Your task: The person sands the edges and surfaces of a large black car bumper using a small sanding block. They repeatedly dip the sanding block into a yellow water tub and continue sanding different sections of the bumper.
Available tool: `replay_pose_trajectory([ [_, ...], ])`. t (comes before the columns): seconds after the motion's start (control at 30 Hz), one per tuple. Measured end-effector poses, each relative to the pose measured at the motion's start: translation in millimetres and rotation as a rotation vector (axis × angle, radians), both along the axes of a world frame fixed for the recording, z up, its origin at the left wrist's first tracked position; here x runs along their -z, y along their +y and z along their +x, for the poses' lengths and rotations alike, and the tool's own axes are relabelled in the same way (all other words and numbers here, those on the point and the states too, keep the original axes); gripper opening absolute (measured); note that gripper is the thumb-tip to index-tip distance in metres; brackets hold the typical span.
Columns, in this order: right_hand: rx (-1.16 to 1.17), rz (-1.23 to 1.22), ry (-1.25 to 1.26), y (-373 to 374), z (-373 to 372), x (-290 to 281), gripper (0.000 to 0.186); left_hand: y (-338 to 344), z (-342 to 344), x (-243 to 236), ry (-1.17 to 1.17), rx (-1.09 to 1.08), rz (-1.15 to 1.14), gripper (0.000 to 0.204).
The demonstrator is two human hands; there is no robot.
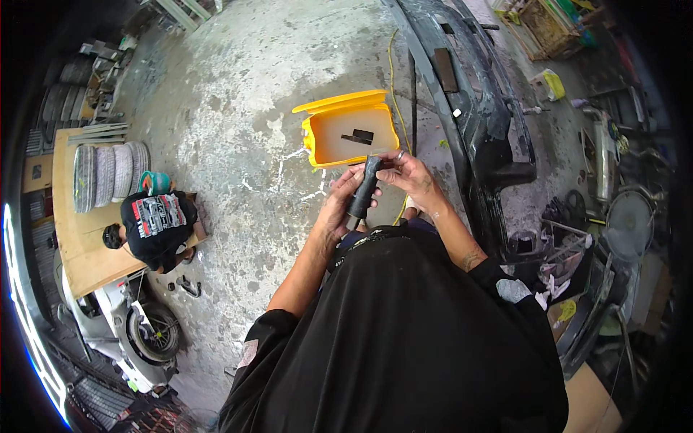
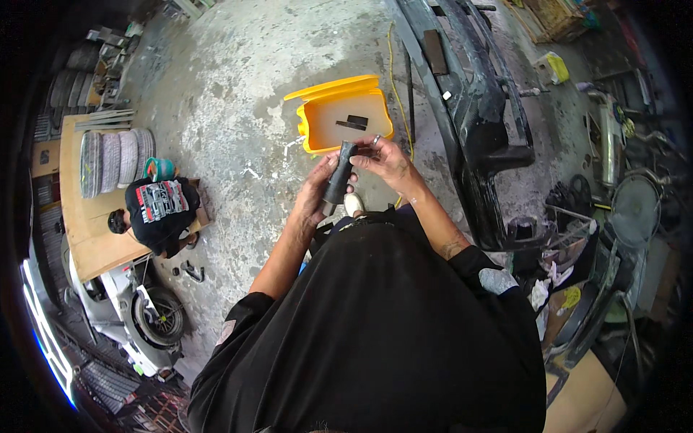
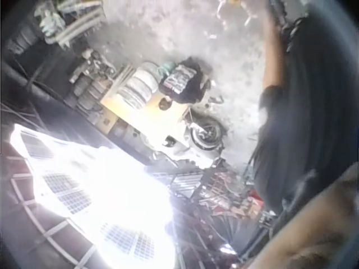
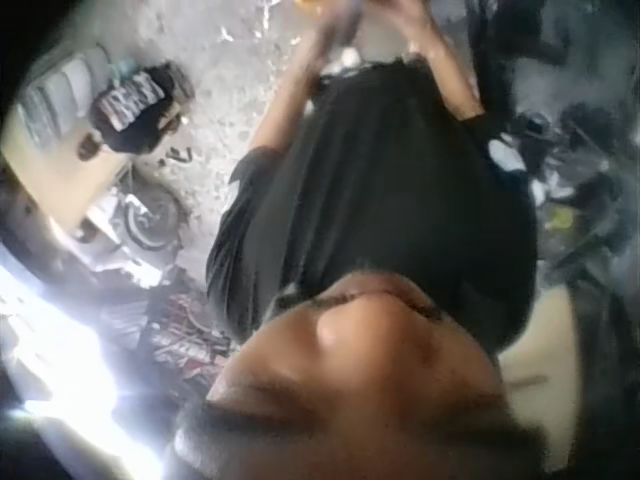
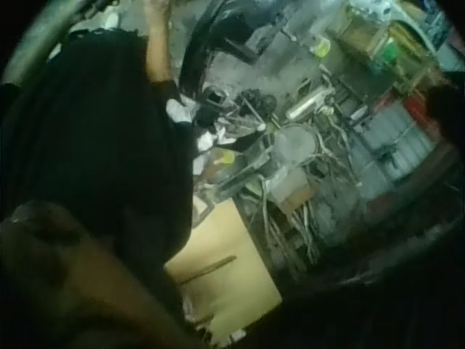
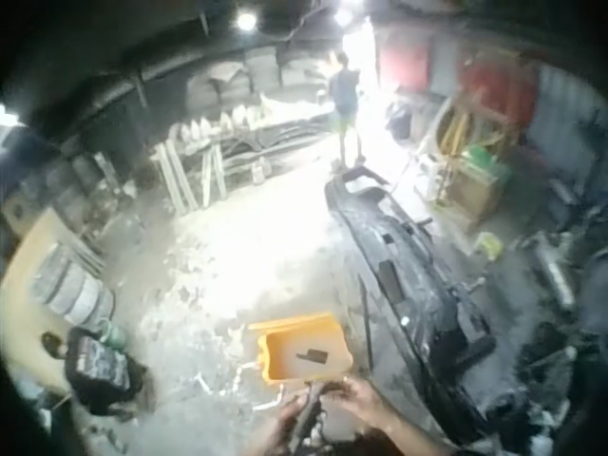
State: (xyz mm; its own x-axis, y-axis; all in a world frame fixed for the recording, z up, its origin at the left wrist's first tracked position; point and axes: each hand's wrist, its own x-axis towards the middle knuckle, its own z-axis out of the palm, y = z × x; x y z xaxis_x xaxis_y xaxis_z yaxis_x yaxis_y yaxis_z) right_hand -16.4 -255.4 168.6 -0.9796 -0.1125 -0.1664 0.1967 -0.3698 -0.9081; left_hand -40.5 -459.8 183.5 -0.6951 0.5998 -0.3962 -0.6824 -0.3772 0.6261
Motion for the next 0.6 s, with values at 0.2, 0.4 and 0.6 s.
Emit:
replay_pose_trajectory([
  [0.2,0.071,0.204,-0.073,-24,10,-14,0.03,-27,5,-11,-0.009,0.198,-0.013,0.053],
  [0.4,0.219,0.467,-0.054,-34,23,-12,0.037,-50,2,3,-0.014,0.253,-0.024,0.049],
  [0.6,0.416,-0.008,-0.202,-38,50,-5,0.031,-38,15,-4,0.026,-0.069,-0.063,0.038],
])
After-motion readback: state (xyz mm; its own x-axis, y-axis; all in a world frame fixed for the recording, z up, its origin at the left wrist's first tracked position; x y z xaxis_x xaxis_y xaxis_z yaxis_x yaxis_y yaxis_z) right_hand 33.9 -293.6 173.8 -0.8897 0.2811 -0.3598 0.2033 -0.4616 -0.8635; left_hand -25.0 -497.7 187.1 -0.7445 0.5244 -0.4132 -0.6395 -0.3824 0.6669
